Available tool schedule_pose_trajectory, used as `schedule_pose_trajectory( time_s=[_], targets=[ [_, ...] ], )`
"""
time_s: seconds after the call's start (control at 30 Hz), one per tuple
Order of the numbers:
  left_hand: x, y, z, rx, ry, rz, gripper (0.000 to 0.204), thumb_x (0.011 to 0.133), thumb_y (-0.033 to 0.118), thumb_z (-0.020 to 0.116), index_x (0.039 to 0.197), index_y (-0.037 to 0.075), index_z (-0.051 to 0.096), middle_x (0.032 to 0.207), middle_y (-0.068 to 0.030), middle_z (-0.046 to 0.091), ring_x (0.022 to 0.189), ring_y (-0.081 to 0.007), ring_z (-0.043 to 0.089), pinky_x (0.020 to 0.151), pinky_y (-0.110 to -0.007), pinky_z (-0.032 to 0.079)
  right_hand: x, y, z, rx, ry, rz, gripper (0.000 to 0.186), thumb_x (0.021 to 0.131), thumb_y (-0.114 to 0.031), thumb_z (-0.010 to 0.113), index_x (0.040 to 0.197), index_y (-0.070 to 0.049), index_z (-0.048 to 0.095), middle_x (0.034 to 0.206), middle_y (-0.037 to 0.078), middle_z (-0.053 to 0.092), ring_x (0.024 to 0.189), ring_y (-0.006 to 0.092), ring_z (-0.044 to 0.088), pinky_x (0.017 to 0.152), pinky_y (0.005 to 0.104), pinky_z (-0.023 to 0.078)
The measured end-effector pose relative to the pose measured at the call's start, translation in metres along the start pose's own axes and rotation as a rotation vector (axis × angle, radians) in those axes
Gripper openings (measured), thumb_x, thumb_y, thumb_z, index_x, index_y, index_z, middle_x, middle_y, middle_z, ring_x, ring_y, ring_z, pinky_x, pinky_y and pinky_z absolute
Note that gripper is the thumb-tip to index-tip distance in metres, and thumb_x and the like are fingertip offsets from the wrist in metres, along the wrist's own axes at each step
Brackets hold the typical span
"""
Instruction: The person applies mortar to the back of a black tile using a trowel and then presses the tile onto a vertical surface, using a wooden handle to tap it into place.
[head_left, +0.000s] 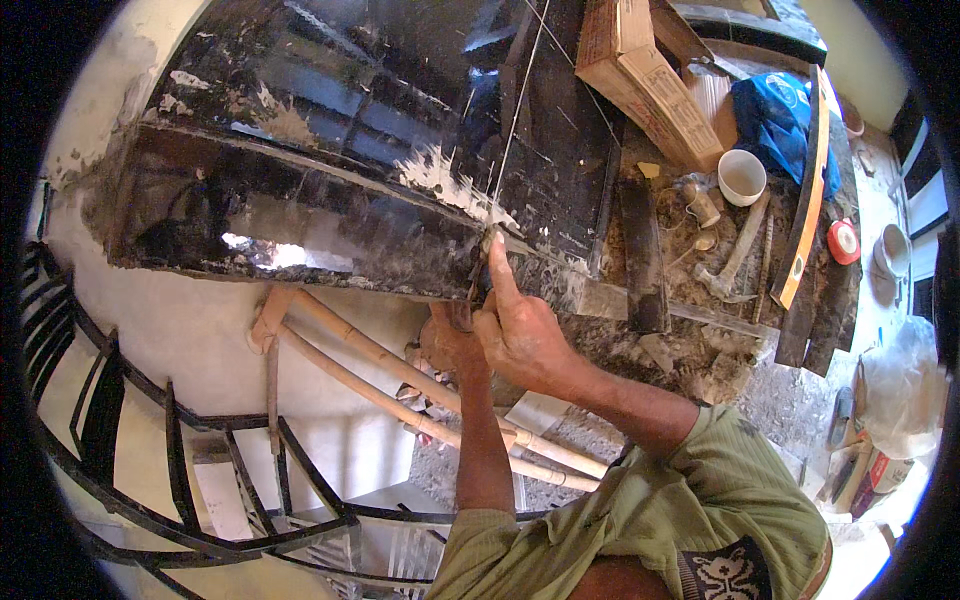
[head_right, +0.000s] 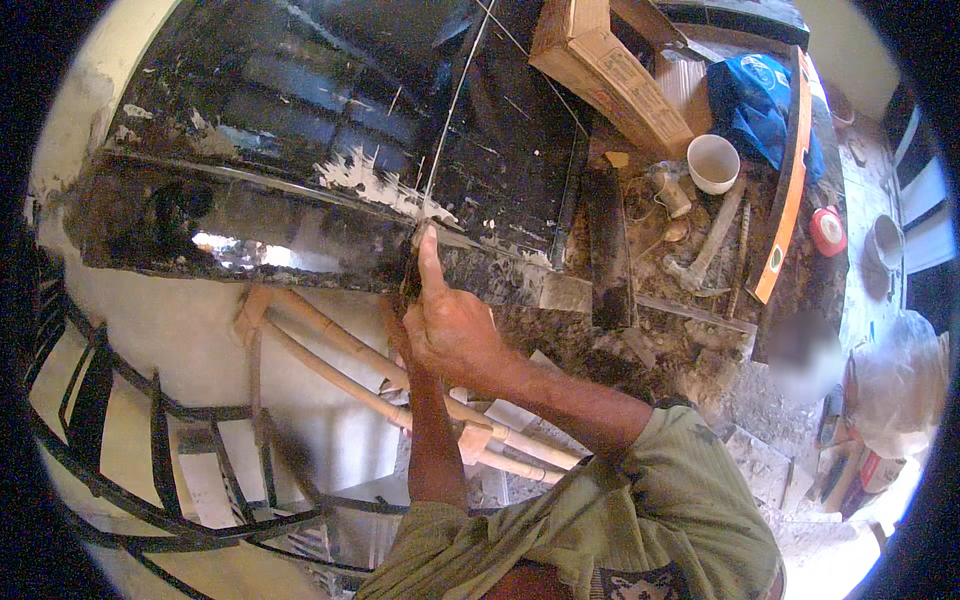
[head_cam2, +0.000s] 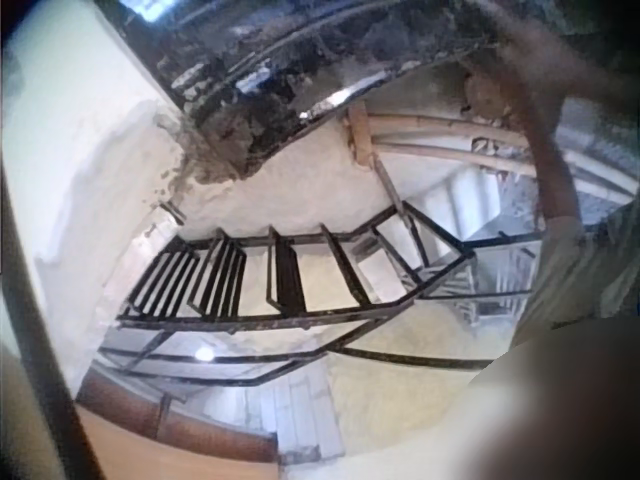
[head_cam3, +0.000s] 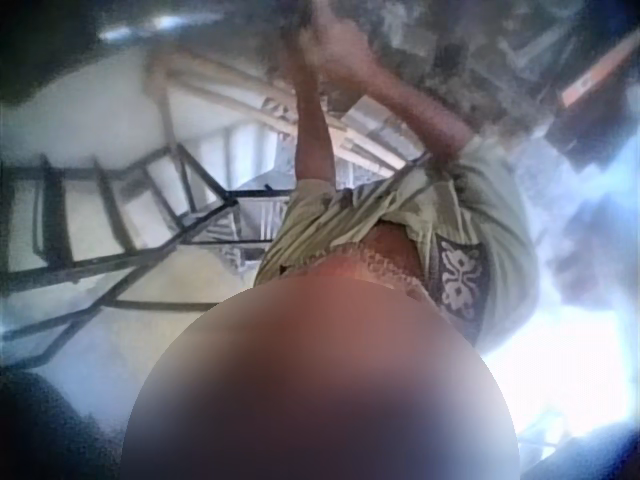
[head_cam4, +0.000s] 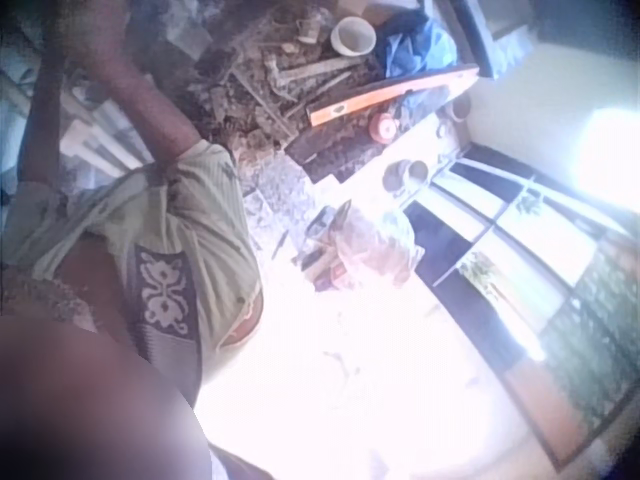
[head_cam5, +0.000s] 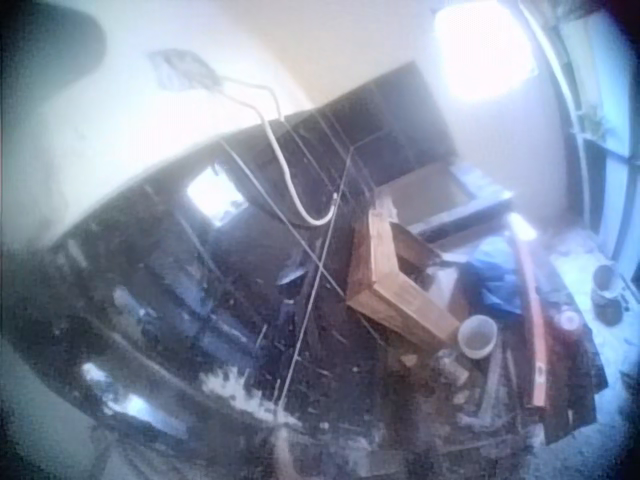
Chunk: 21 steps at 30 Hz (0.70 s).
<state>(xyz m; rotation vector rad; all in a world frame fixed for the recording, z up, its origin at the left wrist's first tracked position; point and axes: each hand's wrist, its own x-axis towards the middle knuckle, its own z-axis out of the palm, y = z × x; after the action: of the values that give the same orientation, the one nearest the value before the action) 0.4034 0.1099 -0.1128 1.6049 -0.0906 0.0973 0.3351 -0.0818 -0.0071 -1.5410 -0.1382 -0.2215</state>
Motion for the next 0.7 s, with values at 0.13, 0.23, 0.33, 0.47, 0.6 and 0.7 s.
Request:
schedule_pose_trajectory(
  time_s=[0.13,0.23,0.33,0.47,0.6,0.7],
  targets=[
    [0.001,0.034,0.036,-0.714,0.053,-0.285,0.055,0.101,0.033,0.037,0.149,0.007,0.029,0.143,-0.0090,0.046,0.130,-0.0212,0.043,0.112,-0.033,0.030,0.001,-0.015,-0.004,-0.241,-0.030,-0.003,0.086,0.080,-0.006,0.055,0.143,0.015,0.000,0.069,0.026,0.060,0.054,0.0424,0.059,0.050,0.0510,0.047],
    [-0.010,0.051,0.053,-0.234,0.012,0.088,0.059,0.098,0.023,0.052,0.148,0.007,0.025,0.148,-0.0134,0.037,0.136,-0.0257,0.036,0.116,-0.040,0.026,0.002,-0.019,0.004,-0.435,0.003,-0.017,0.091,0.077,-0.009,0.061,0.141,0.019,0.003,0.068,0.026,0.060,0.051,0.0406,0.059,0.045,0.0508,0.046],
    [-0.009,0.064,0.064,0.119,0.091,0.016,0.046,0.102,0.019,0.038,0.146,0.007,0.032,0.144,-0.0077,0.044,0.130,-0.0211,0.043,0.112,-0.033,0.031,-0.001,-0.014,0.007,-0.489,0.010,-0.063,0.091,0.076,-0.011,0.063,0.140,0.021,0.006,0.071,0.025,0.061,0.052,0.0392,0.061,0.044,0.0479,0.047],
    [-0.008,0.022,0.027,0.132,0.068,0.168,0.063,0.095,0.014,0.055,0.148,0.007,0.023,0.143,-0.0119,0.042,0.128,-0.0245,0.043,0.111,-0.037,0.032,-0.015,-0.029,-0.001,-0.632,-0.054,-0.079,0.090,0.075,-0.012,0.065,0.141,0.019,0.011,0.074,0.024,0.063,0.057,0.0388,0.064,0.046,0.0460,0.049],
    [-0.012,0.022,0.032,0.156,0.087,0.204,0.063,0.095,0.010,0.054,0.149,0.005,0.021,0.138,-0.0115,0.047,0.120,-0.0236,0.050,0.107,-0.035,0.037,-0.027,-0.006,-0.013,-0.586,0.030,-0.188,0.080,0.080,-0.012,0.063,0.144,0.011,0.021,0.078,0.022,0.064,0.064,0.0383,0.065,0.054,0.0439,0.052],
    [-0.022,0.048,0.054,0.146,0.108,0.238,0.113,0.069,0.003,0.082,0.151,0.001,0.006,0.149,-0.0205,0.031,0.138,-0.0311,0.032,0.115,-0.042,0.024,-0.016,0.005,-0.025,-0.399,0.176,-0.214,0.073,0.083,-0.009,0.057,0.146,0.006,0.024,0.080,0.023,0.065,0.067,0.0388,0.065,0.058,0.0444,0.052]
  ],
)
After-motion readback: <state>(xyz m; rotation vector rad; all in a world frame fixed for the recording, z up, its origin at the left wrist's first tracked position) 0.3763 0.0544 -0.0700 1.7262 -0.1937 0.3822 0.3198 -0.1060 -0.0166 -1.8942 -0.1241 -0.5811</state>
